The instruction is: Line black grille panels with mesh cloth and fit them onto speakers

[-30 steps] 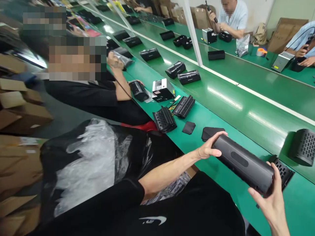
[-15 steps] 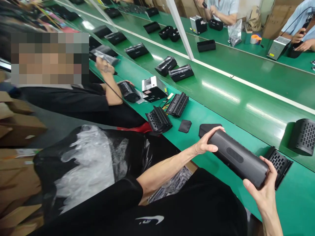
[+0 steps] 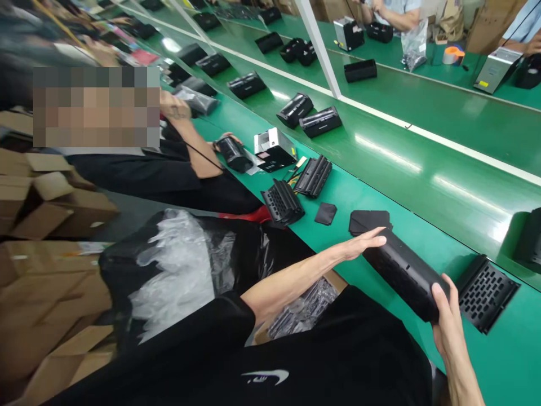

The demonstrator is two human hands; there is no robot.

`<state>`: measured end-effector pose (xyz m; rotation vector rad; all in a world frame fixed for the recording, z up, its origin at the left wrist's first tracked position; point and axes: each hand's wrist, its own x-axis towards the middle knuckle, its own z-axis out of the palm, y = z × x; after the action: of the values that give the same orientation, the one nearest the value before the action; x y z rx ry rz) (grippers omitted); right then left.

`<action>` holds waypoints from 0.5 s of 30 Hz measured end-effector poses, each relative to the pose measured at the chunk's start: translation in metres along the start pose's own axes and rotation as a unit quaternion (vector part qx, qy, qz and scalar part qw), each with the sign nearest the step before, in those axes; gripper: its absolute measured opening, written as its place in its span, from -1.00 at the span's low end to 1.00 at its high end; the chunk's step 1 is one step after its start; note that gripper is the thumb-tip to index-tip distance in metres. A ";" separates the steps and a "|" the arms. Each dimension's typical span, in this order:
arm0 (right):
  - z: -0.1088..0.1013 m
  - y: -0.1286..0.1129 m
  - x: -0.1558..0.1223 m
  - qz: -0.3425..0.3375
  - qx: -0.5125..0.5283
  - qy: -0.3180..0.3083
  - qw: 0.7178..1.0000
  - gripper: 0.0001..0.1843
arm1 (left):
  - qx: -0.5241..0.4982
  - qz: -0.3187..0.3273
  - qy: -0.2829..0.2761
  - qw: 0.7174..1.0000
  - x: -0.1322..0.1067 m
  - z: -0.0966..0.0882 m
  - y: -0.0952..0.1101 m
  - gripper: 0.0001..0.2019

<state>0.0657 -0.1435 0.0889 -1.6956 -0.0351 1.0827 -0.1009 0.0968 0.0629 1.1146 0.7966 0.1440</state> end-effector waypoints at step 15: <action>-0.033 0.039 -0.010 -0.139 -0.083 0.025 0.987 0.20 | 0.081 0.176 -0.115 0.974 -0.031 -0.003 0.024 0.04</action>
<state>0.0636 -0.1905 0.0658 -1.8025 -0.3277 0.8463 -0.1185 0.0947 0.0981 1.3940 0.4032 0.2456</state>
